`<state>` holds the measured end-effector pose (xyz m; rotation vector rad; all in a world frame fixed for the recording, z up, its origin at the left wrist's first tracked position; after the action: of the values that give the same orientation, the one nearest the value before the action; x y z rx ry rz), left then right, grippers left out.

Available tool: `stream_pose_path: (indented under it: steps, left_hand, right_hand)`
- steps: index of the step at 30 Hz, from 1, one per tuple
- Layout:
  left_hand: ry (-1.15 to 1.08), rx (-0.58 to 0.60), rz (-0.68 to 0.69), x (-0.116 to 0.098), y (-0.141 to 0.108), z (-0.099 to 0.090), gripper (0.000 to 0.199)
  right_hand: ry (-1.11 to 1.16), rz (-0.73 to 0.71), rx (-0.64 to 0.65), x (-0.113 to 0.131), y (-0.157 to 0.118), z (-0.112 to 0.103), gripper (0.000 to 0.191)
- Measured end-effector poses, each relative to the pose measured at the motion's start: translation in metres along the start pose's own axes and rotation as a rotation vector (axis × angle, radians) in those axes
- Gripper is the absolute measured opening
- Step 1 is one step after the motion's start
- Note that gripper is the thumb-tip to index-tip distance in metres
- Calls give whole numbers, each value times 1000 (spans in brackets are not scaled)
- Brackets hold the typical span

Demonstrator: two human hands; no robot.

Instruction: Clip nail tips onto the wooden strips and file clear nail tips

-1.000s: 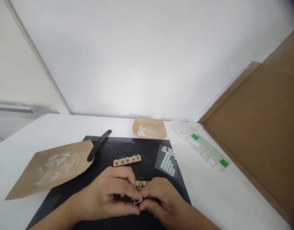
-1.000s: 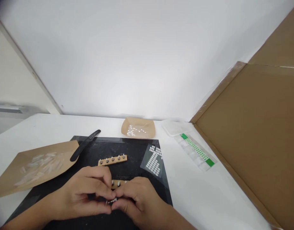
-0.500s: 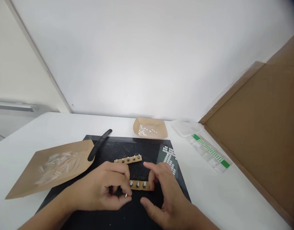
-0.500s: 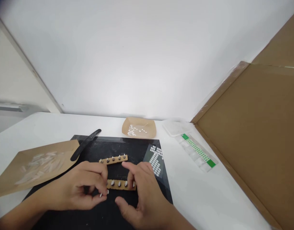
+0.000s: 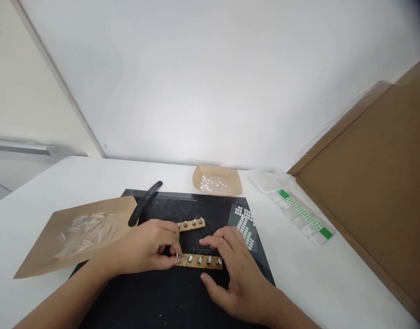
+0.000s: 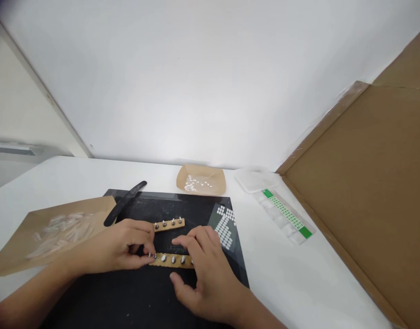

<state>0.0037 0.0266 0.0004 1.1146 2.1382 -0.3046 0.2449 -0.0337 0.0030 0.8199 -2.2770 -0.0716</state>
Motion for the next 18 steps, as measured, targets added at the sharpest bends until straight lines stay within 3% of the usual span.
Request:
stream_pose_path:
  steps: [18]
  left_hand:
    - [15, 95, -73, -2, 3, 5, 8]
  right_hand:
    - [-31, 33, 82, -5, -1, 6, 48]
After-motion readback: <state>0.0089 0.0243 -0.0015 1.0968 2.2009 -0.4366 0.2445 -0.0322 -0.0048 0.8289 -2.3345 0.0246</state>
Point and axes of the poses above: each hand's wrist, its own y-axis towards the middle knuckle, its own z-axis out of the palm, x = y × z, the point moved 3 cm from there along y, towards the middle knuckle, and after that the axes turned 1 degree about x, right-handed, at the moved point
